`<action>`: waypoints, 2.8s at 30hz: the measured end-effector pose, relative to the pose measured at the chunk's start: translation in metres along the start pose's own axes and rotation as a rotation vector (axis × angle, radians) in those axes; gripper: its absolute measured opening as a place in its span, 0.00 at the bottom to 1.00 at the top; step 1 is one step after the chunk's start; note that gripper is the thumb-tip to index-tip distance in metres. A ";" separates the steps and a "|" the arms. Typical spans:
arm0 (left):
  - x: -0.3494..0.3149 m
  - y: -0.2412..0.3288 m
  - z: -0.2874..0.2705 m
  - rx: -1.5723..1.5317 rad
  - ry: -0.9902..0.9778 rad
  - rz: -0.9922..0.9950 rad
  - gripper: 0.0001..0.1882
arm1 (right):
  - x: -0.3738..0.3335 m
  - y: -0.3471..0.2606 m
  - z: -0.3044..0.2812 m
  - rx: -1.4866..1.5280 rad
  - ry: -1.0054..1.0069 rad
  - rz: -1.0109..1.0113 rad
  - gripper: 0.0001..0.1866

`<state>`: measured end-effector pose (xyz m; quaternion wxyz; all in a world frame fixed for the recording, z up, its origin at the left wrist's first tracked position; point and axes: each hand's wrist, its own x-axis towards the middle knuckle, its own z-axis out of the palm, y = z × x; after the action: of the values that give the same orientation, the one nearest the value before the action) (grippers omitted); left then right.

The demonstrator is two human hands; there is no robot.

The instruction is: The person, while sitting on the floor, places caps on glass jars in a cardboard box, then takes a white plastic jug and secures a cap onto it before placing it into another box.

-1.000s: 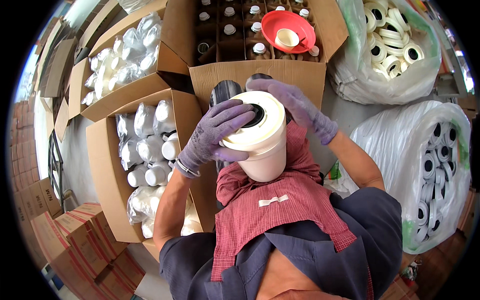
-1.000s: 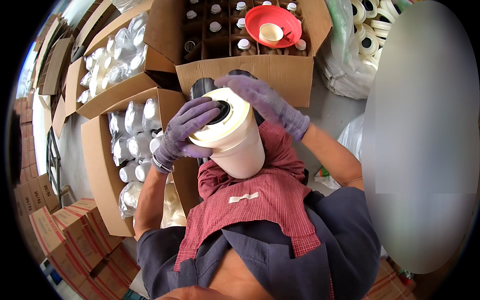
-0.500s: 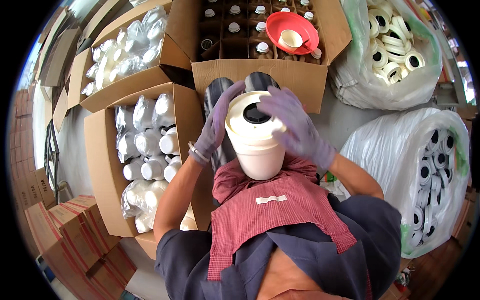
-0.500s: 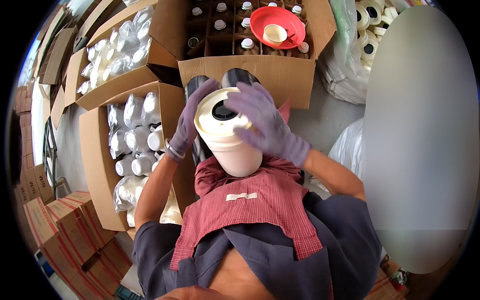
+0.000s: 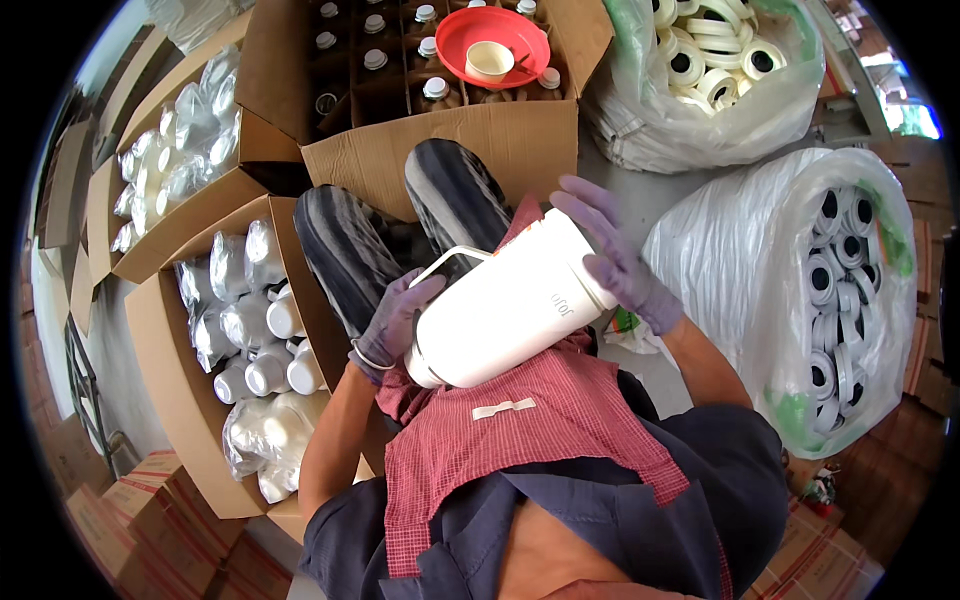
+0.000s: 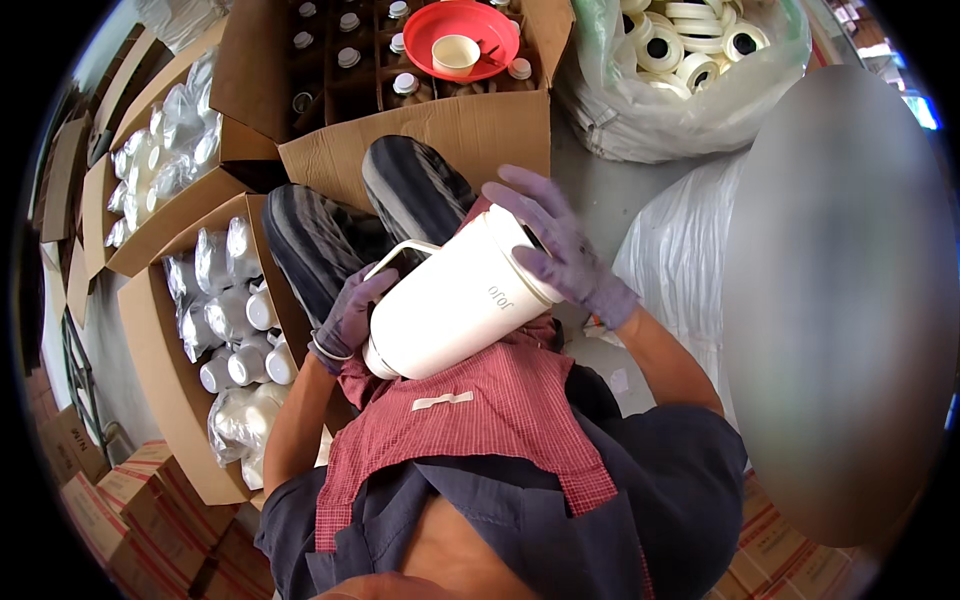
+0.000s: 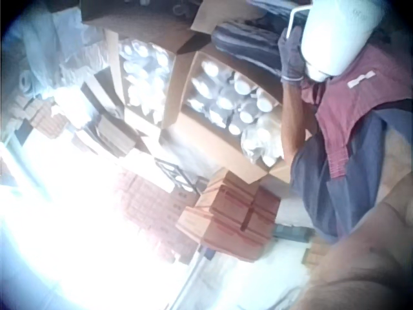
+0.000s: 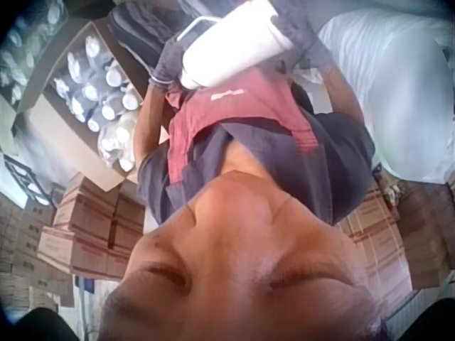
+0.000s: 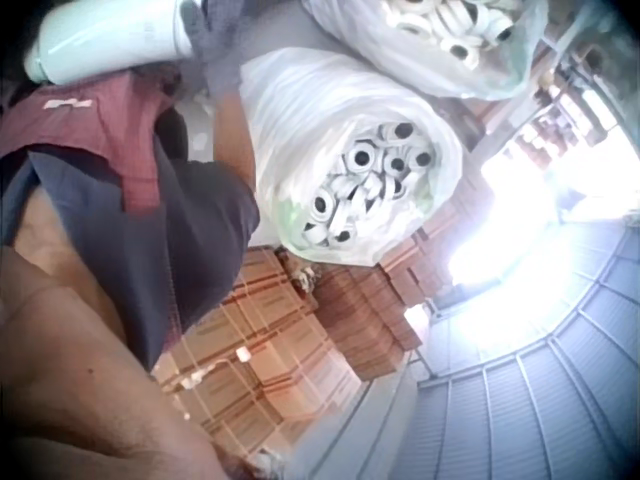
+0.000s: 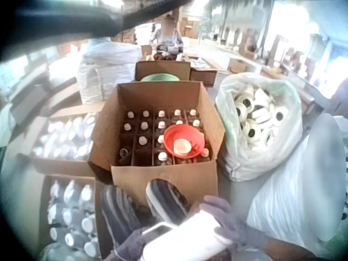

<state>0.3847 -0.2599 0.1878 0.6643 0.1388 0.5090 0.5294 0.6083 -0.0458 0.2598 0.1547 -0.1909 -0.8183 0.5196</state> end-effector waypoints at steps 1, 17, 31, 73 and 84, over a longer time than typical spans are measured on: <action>-0.001 0.000 0.005 0.124 0.037 0.063 0.14 | -0.002 0.010 0.008 0.222 0.013 0.016 0.37; -0.009 0.097 0.034 0.824 0.193 0.810 0.08 | 0.031 0.014 0.012 1.595 0.097 0.732 0.30; -0.015 0.070 0.013 0.239 0.229 0.163 0.18 | 0.058 -0.016 -0.016 -0.134 -0.067 -0.466 0.24; -0.008 0.117 0.066 1.344 0.356 1.142 0.12 | 0.053 0.089 0.034 1.566 -0.010 0.335 0.23; -0.012 0.069 0.009 0.919 0.138 0.552 0.10 | 0.075 -0.055 -0.038 -0.014 -0.139 -0.361 0.49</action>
<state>0.3544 -0.2397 0.2480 0.3362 0.5087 0.6753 0.4148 0.5513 -0.0010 0.3295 0.1875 -0.0057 -0.8516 0.4896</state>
